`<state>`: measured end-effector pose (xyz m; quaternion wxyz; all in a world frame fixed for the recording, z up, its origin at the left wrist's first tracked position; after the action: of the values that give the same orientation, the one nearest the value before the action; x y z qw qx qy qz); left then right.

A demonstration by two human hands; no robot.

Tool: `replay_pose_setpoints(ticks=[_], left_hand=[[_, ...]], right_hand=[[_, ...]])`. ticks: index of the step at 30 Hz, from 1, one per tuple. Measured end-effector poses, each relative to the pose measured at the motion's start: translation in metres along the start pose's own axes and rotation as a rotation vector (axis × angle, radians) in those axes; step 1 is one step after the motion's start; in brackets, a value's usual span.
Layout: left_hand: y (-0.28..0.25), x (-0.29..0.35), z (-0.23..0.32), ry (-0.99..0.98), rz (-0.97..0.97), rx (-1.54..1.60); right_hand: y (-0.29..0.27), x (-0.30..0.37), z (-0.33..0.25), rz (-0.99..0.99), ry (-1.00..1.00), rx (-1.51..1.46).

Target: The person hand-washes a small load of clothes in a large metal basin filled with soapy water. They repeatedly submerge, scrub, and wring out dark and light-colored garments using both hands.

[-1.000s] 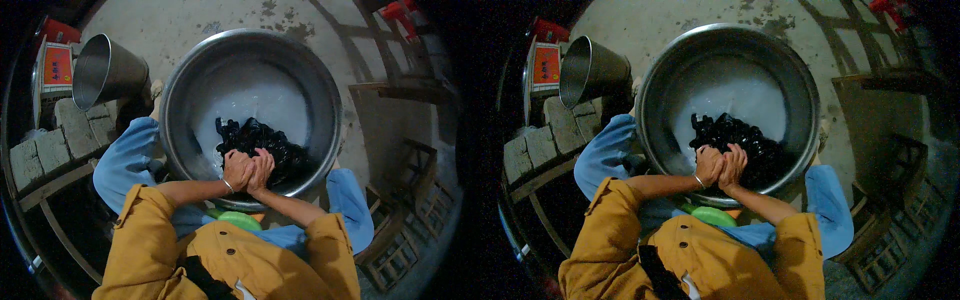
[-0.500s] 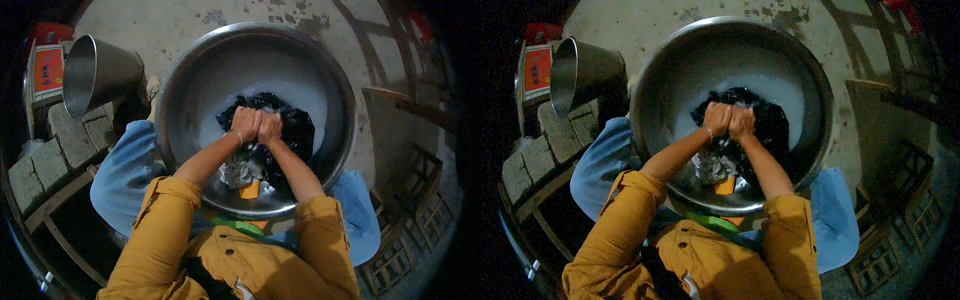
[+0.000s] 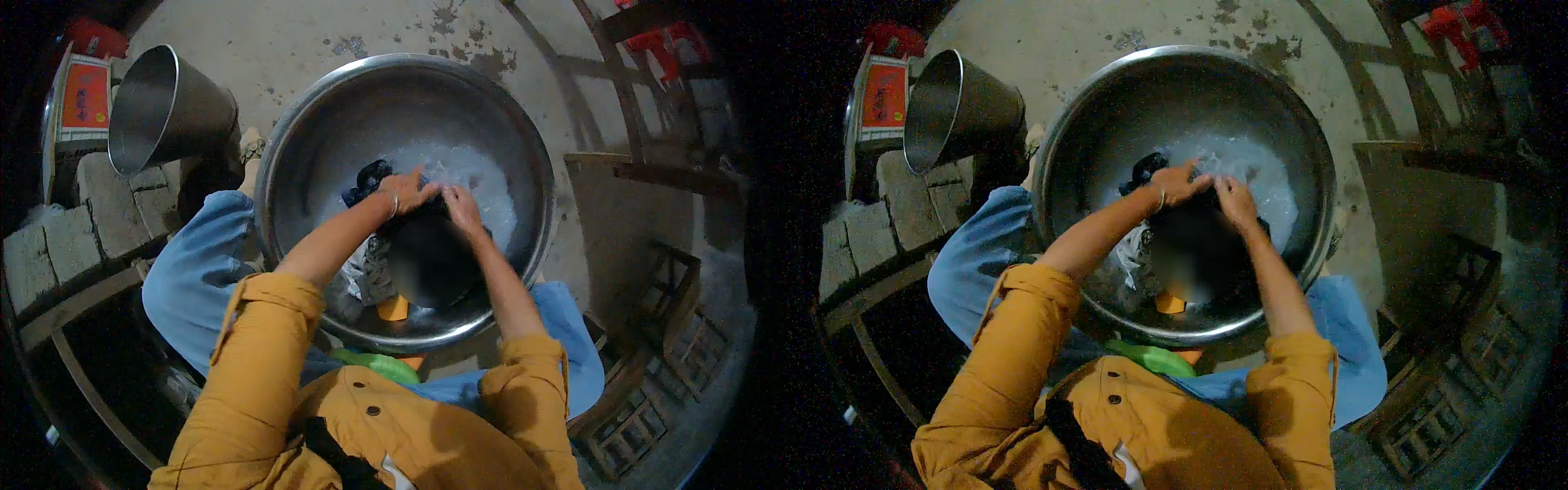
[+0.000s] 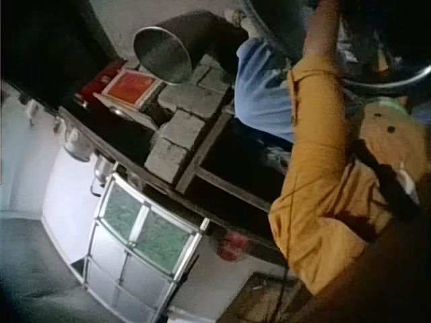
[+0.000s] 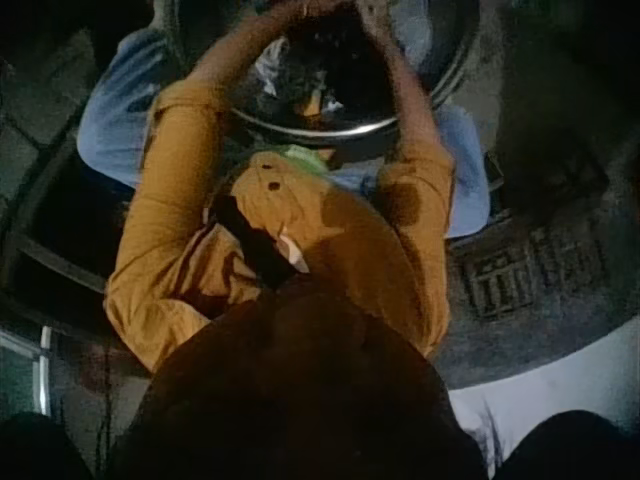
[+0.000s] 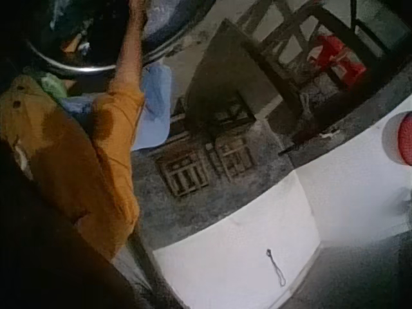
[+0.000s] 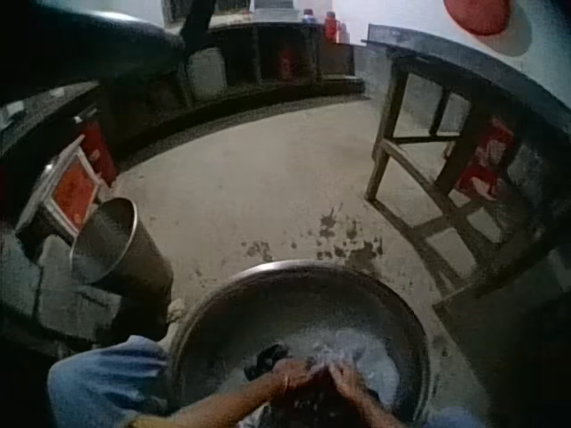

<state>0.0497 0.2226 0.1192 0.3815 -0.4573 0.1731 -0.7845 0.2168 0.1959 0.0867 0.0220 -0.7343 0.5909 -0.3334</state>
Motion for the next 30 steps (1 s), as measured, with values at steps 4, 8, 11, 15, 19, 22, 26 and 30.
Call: replay_pose_setpoints(ticks=[4, 8, 11, 15, 19, 22, 26, 30], left_hand=[[0.003, 0.090, -0.007, 0.313, 0.128, -0.154], [0.021, 0.181, -0.021, 0.546, 0.425, -0.138], [0.048, 0.183, -0.039, 0.668, 0.332, -0.227], [0.066, 0.144, -0.047, 0.685, 0.263, -0.364], [0.061, 0.098, -0.046, 0.711, 0.293, -0.319], [0.056, 0.075, -0.051, 0.634, 0.204, -0.401], [0.033, 0.030, -0.038, 0.477, 0.066, -0.418], [-0.008, -0.023, 0.011, 0.073, -0.051, -0.311]], right_hand=[[0.032, 0.090, -0.084, 0.227, -0.470, 0.661], [0.072, 0.150, -0.077, 0.177, -0.503, 0.440], [0.097, 0.154, -0.053, -0.010, -0.378, 0.506], [0.097, 0.127, -0.043, 0.008, -0.650, 0.490], [0.093, 0.087, -0.038, 0.036, -0.608, 0.693], [0.084, 0.062, -0.065, -0.136, -0.321, 0.721], [0.071, 0.012, -0.034, 0.123, -0.276, 0.572], [0.027, -0.034, -0.030, 0.240, -0.237, 0.536]])
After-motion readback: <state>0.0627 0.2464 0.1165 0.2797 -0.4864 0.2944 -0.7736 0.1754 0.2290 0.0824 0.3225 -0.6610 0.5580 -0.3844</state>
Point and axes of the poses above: each hand's wrist, its own x-axis away from the middle knuckle, its own y-axis out of the palm, z = x × y, the point moved 4 cm from there along -x, towards the middle knuckle, and after that the axes turned 2 degrees about -x, right-handed, at the moved point
